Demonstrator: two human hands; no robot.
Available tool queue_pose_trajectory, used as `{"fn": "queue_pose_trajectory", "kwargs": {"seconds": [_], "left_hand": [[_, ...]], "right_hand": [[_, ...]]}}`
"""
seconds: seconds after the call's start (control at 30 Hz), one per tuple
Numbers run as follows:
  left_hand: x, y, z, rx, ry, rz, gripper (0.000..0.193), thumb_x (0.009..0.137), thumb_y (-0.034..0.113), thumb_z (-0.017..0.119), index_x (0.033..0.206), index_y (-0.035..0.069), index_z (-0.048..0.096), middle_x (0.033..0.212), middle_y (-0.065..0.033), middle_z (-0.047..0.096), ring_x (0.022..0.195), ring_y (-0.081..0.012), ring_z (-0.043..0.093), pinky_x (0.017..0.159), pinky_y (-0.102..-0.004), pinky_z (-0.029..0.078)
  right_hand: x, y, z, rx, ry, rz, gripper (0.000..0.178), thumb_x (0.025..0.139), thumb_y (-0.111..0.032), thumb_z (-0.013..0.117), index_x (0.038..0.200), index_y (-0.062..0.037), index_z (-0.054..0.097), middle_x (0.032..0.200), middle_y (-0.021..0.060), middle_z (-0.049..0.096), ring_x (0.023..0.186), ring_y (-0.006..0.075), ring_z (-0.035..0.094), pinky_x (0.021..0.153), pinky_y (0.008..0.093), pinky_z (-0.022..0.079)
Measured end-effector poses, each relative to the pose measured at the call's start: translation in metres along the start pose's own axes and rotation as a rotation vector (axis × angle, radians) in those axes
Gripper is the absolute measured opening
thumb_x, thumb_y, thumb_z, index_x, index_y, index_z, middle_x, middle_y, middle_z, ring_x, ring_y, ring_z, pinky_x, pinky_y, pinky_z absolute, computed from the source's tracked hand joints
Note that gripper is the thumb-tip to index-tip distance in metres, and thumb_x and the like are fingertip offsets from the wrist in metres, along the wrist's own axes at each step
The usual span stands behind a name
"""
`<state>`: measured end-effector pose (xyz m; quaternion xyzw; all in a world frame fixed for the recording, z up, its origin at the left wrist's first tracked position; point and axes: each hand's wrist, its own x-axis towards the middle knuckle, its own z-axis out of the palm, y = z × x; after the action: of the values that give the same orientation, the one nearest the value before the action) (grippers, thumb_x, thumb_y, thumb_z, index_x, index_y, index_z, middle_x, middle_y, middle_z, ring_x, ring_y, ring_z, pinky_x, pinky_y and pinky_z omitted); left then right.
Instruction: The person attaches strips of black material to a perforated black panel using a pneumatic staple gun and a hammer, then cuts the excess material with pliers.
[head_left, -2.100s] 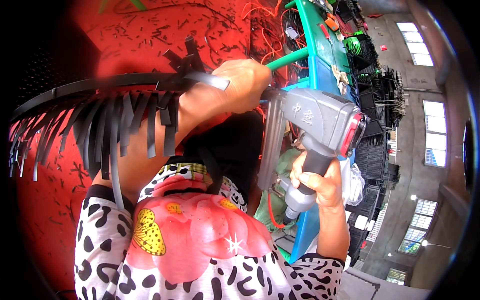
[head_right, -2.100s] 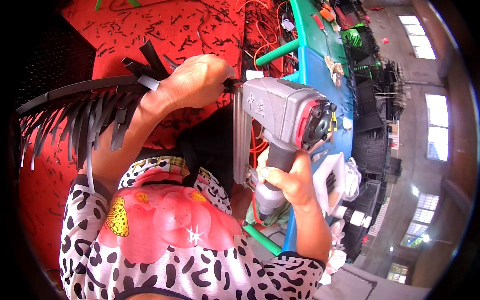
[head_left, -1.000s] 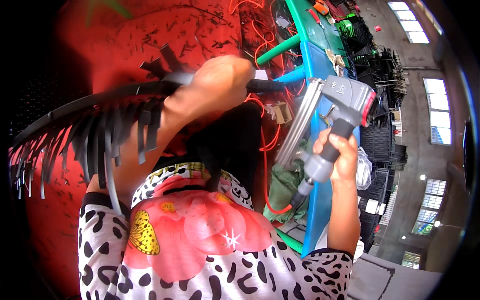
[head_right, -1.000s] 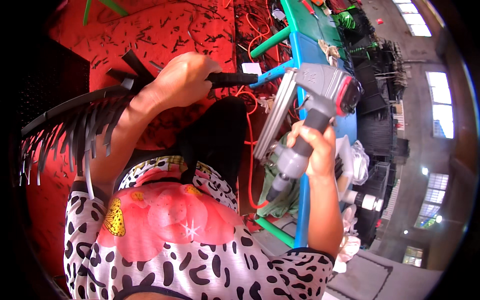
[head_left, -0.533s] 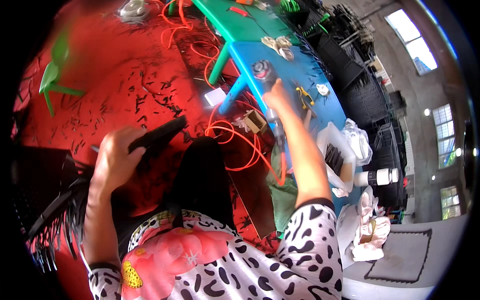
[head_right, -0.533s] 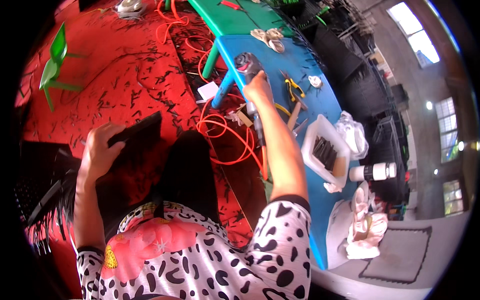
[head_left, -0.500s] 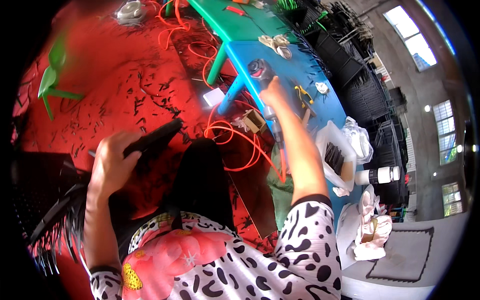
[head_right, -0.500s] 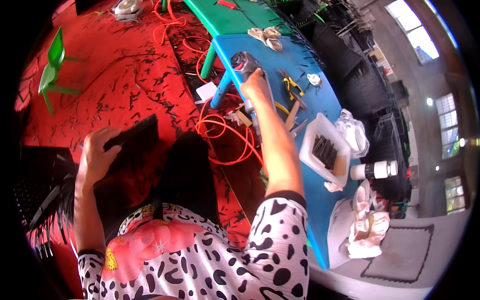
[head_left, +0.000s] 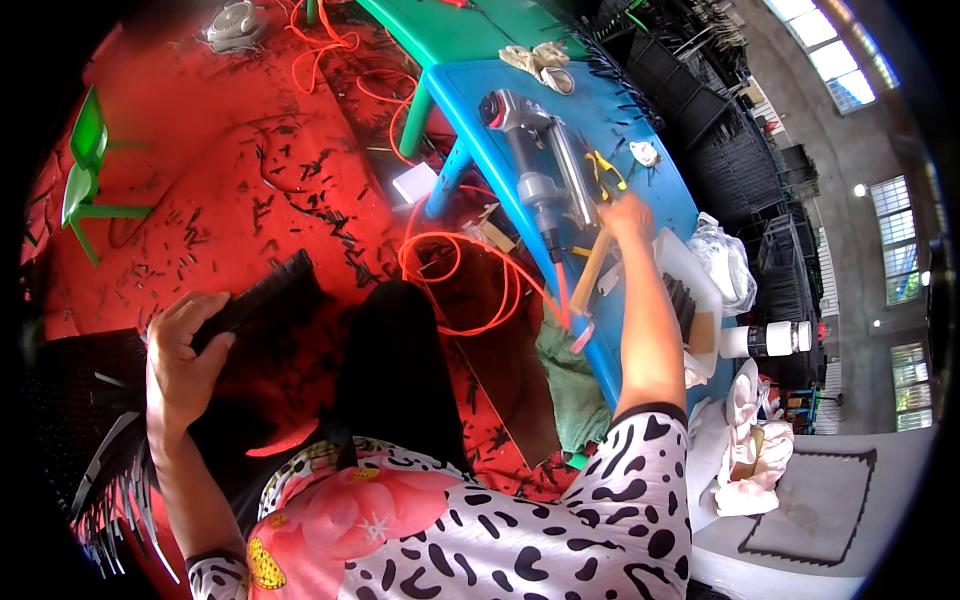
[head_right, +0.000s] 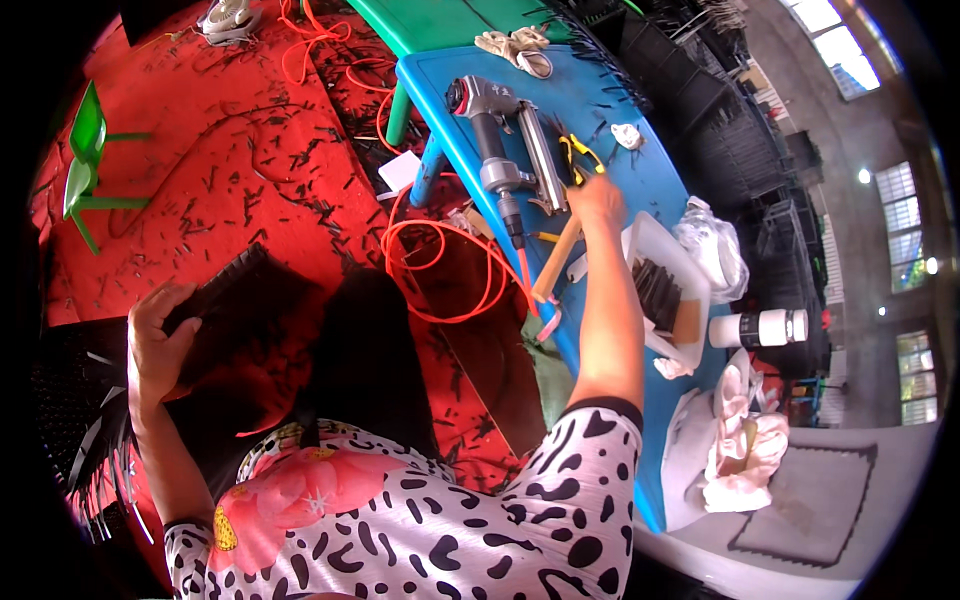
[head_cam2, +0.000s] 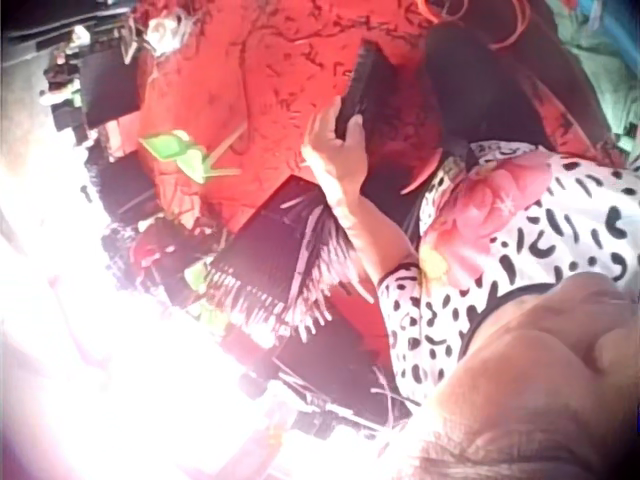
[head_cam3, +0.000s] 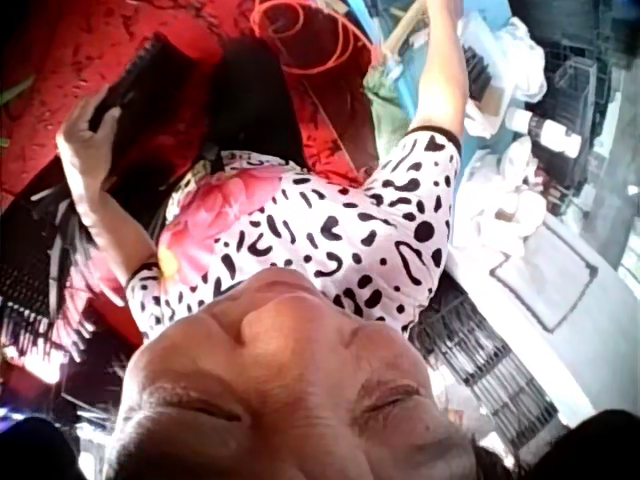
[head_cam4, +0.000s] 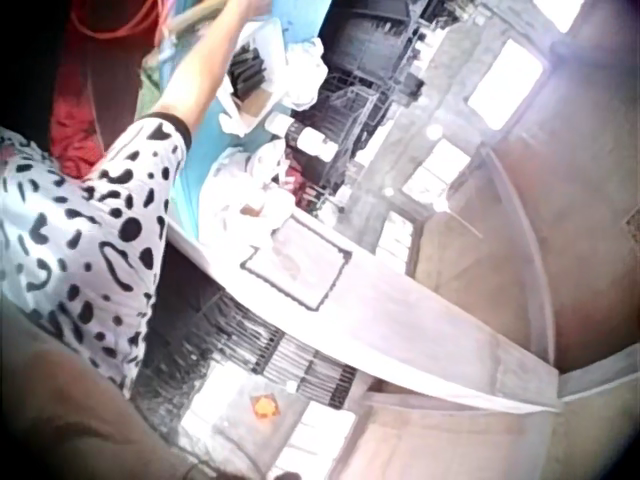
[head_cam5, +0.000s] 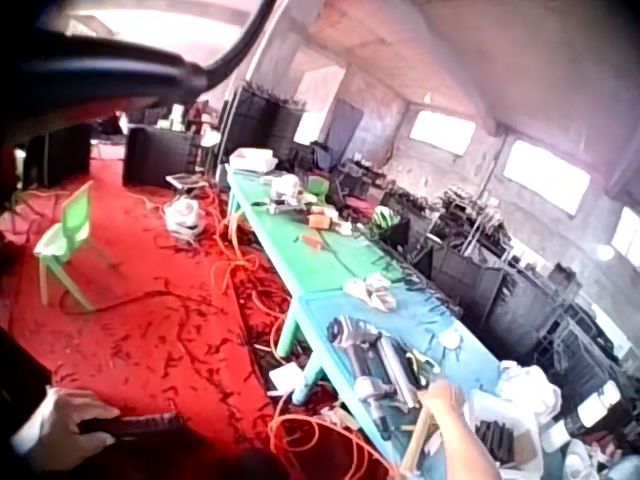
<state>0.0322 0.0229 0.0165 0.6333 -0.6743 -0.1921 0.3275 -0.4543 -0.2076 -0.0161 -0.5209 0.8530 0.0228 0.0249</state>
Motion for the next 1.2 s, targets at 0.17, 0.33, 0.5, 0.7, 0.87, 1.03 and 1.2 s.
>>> {"fn": "queue_pose_trajectory", "kwargs": {"seconds": [0.17, 0.33, 0.5, 0.7, 0.87, 1.03, 1.2], "left_hand": [[-0.003, -0.018, -0.004, 0.173, -0.001, 0.028, 0.034, 0.065, 0.002, 0.066, 0.098, -0.003, 0.062, 0.089, -0.0187, 0.062, 0.084, -0.0358, 0.06, 0.076, -0.0363, 0.047], [0.012, -0.018, 0.003, 0.031, 0.02, 0.136, 0.04, 0.064, 0.004, 0.066, 0.104, -0.002, 0.06, 0.09, -0.0177, 0.063, 0.084, -0.0349, 0.061, 0.076, -0.0369, 0.047], [0.007, -0.022, 0.003, 0.062, 0.057, 0.129, 0.045, 0.065, 0.004, 0.064, 0.11, 0.0, 0.055, 0.09, -0.0172, 0.063, 0.083, -0.0348, 0.061, 0.072, -0.0399, 0.049], [0.006, -0.025, 0.0, 0.055, 0.084, 0.067, 0.057, 0.065, 0.004, 0.064, 0.12, 0.002, 0.047, 0.086, -0.0168, 0.064, 0.08, -0.0352, 0.062, 0.071, -0.0406, 0.049], [0.009, -0.027, 0.008, 0.038, 0.152, 0.124, 0.063, 0.065, 0.004, 0.065, 0.123, 0.001, 0.041, 0.083, -0.0176, 0.063, 0.077, -0.0364, 0.062, 0.069, -0.041, 0.049], [0.008, -0.029, 0.011, 0.038, 0.142, 0.097, 0.068, 0.064, 0.004, 0.067, 0.125, 0.001, 0.037, 0.079, -0.0172, 0.061, 0.076, -0.0372, 0.061, 0.066, -0.042, 0.049], [0.007, -0.026, 0.012, -0.005, 0.137, 0.105, 0.069, 0.063, 0.003, 0.069, 0.123, 0.001, 0.037, 0.077, -0.0171, 0.06, 0.073, -0.0383, 0.06, 0.062, -0.0435, 0.048]], "right_hand": [[0.014, 0.03, 0.054, 0.036, 0.031, -0.03, 0.056, 0.069, -0.035, 0.073, 0.111, -0.0014, 0.06, 0.116, 0.021, 0.059, 0.11, 0.0336, 0.056, 0.094, 0.0412, 0.044], [0.086, 0.128, 0.08, 0.319, 0.407, -0.038, 0.047, 0.07, -0.024, 0.066, 0.108, 0.0024, 0.057, 0.105, 0.0218, 0.062, 0.097, 0.0346, 0.06, 0.086, 0.0397, 0.046], [0.065, 0.075, 0.055, 0.674, 0.657, -0.297, 0.051, 0.079, -0.007, 0.065, 0.123, 0.003, 0.041, 0.07, 0.0092, 0.056, 0.055, 0.0161, 0.053, 0.048, 0.0288, 0.045], [-0.156, -0.076, -0.018, 1.264, -0.142, -0.941, 0.052, 0.085, -0.013, 0.062, 0.129, -0.0002, 0.036, 0.073, 0.0009, 0.049, 0.056, 0.0067, 0.047, 0.047, 0.0179, 0.039], [-0.265, -0.112, -0.017, 1.073, -0.358, -1.212, 0.056, 0.085, -0.007, 0.058, 0.135, 0.002, 0.033, 0.095, 0.0095, 0.056, 0.069, 0.0097, 0.053, 0.061, 0.0224, 0.047], [-0.299, -0.122, -0.025, 0.987, -0.32, -1.388, 0.045, 0.081, 0.001, 0.061, 0.124, 0.0045, 0.048, 0.122, 0.0219, 0.054, 0.101, 0.0282, 0.062, 0.081, 0.0342, 0.055], [-0.302, -0.123, -0.017, 0.923, -0.389, -1.235, 0.045, 0.082, 0.0, 0.059, 0.125, 0.0057, 0.047, 0.121, 0.0192, 0.056, 0.088, 0.0203, 0.064, 0.075, 0.029, 0.052]]}}
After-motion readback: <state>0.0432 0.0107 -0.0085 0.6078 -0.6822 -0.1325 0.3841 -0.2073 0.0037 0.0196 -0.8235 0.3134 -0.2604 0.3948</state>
